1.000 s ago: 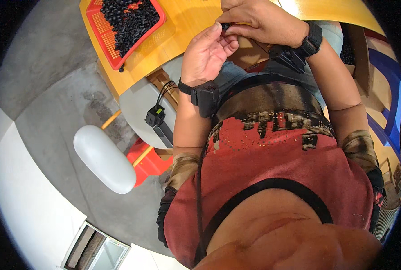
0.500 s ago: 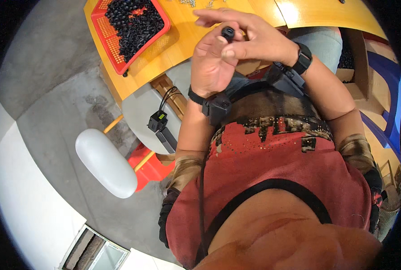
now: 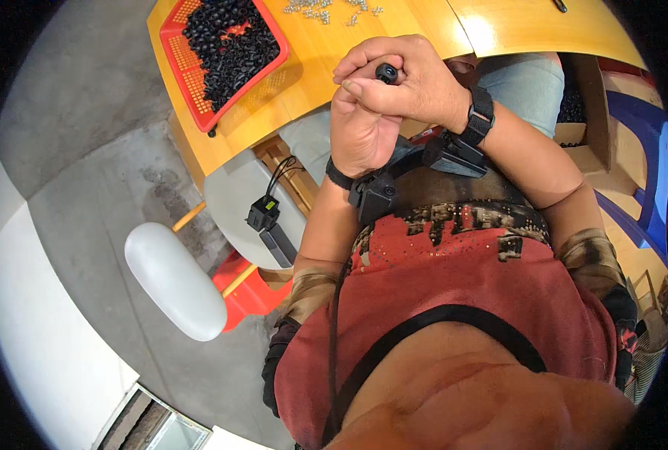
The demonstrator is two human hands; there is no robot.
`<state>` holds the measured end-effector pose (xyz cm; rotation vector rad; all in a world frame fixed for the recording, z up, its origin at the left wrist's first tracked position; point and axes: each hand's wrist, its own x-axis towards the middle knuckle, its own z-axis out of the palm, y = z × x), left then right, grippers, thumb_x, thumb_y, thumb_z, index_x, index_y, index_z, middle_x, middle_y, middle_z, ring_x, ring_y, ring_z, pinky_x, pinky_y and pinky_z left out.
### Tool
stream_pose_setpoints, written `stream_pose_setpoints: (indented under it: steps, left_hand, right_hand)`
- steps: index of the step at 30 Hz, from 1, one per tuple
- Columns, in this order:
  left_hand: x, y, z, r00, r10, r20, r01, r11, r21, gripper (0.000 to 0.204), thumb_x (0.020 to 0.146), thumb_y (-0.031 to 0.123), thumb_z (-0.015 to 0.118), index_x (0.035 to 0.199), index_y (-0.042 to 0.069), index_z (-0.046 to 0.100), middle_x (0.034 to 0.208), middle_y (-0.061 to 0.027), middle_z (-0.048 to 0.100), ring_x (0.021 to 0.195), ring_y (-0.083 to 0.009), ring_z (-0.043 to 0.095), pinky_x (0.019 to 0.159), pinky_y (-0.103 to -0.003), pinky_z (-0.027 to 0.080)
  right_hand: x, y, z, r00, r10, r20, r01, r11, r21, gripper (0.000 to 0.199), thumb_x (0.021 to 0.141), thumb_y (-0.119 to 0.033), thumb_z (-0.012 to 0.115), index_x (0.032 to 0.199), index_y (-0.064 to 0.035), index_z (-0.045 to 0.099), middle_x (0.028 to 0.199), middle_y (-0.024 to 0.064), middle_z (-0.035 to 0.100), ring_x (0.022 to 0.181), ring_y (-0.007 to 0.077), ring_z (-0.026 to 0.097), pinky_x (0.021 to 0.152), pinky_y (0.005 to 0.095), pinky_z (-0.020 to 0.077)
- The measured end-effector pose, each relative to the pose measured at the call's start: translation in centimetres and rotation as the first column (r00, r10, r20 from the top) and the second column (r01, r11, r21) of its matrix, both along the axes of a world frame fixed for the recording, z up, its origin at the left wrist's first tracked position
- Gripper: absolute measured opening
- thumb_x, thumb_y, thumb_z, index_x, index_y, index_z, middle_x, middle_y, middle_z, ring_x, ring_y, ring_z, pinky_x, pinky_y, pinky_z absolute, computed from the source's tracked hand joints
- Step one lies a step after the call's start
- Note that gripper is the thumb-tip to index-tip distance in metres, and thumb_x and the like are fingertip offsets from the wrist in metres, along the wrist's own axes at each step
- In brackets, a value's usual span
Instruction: The person assembles small components by picking black pieces from a basket and inserting small metal parts into them by hand.
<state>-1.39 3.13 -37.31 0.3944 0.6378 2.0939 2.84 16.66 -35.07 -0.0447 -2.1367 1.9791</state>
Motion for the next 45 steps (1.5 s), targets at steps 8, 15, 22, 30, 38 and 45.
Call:
stream_pose_setpoints:
  steps: [8,15,22,30,38,45]
  left_hand:
    - [-0.6,-0.4,0.4,1.000,-0.019,0.001,0.019,0.996,-0.092,0.037,0.096,0.021,0.064,0.127,0.002,0.054,0.119,-0.0047,0.063,0.113,-0.0169,0.061,0.100,-0.034,0.050]
    - [-2.2,-1.1,0.0,0.989,-0.062,0.132,0.079,0.989,-0.124,0.035,0.097,0.028,0.063,0.122,0.003,0.061,0.112,-0.0070,0.068,0.106,-0.0177,0.063,0.095,-0.038,0.051]
    - [-1.9,-0.5,0.2,0.981,-0.037,0.191,0.082,0.969,-0.232,0.029,0.100,0.025,0.060,0.116,0.001,0.064,0.107,-0.0077,0.067,0.096,-0.0177,0.062,0.085,-0.034,0.050]
    - [-2.8,-0.4,-1.2,0.995,-0.018,0.095,0.040,0.973,-0.228,0.034,0.098,0.022,0.063,0.123,0.001,0.058,0.118,-0.0069,0.064,0.104,-0.0191,0.062,0.094,-0.037,0.050]
    - [-3.6,0.0,-1.4,0.990,-0.056,0.127,0.090,0.956,-0.280,0.034,0.097,0.020,0.064,0.124,0.001,0.060,0.119,-0.0097,0.066,0.109,-0.0210,0.062,0.097,-0.039,0.049]
    - [-4.5,1.8,-1.6,0.991,-0.066,0.113,0.099,0.944,-0.314,0.027,0.096,0.021,0.065,0.117,0.004,0.064,0.112,-0.0078,0.068,0.102,-0.0184,0.063,0.093,-0.036,0.051]
  right_hand:
    - [0.1,0.6,0.4,0.999,0.044,0.022,-0.045,0.998,0.046,0.032,0.083,-0.020,0.073,0.109,-0.0006,0.071,0.099,0.0118,0.073,0.092,0.0172,0.069,0.085,0.0301,0.0537]
    - [0.7,3.8,0.2,0.951,0.123,-0.283,-0.008,0.926,0.377,0.039,0.082,-0.013,0.076,0.119,-0.0028,0.068,0.115,0.0150,0.069,0.110,0.0275,0.065,0.097,0.0376,0.0492]
    - [0.8,4.4,-0.4,0.961,0.119,-0.249,0.009,0.888,0.460,0.029,0.084,-0.008,0.072,0.112,-0.0018,0.070,0.108,0.0138,0.070,0.101,0.0282,0.067,0.090,0.0368,0.0524]
    - [0.8,4.1,-0.7,0.985,0.054,-0.163,0.007,0.935,0.354,0.026,0.084,-0.008,0.073,0.109,-0.0014,0.070,0.106,0.0131,0.071,0.096,0.0265,0.068,0.086,0.0345,0.0532]
    - [0.5,4.5,-0.6,0.987,0.034,-0.157,0.025,0.933,0.359,0.025,0.082,-0.008,0.073,0.105,-0.0007,0.070,0.099,0.0157,0.071,0.094,0.0303,0.068,0.084,0.0372,0.0530]
    - [0.4,4.9,-0.5,0.984,-0.092,-0.150,0.147,0.896,0.419,0.028,0.079,-0.009,0.074,0.105,0.0002,0.070,0.097,0.0151,0.071,0.092,0.0296,0.068,0.084,0.0372,0.0532]
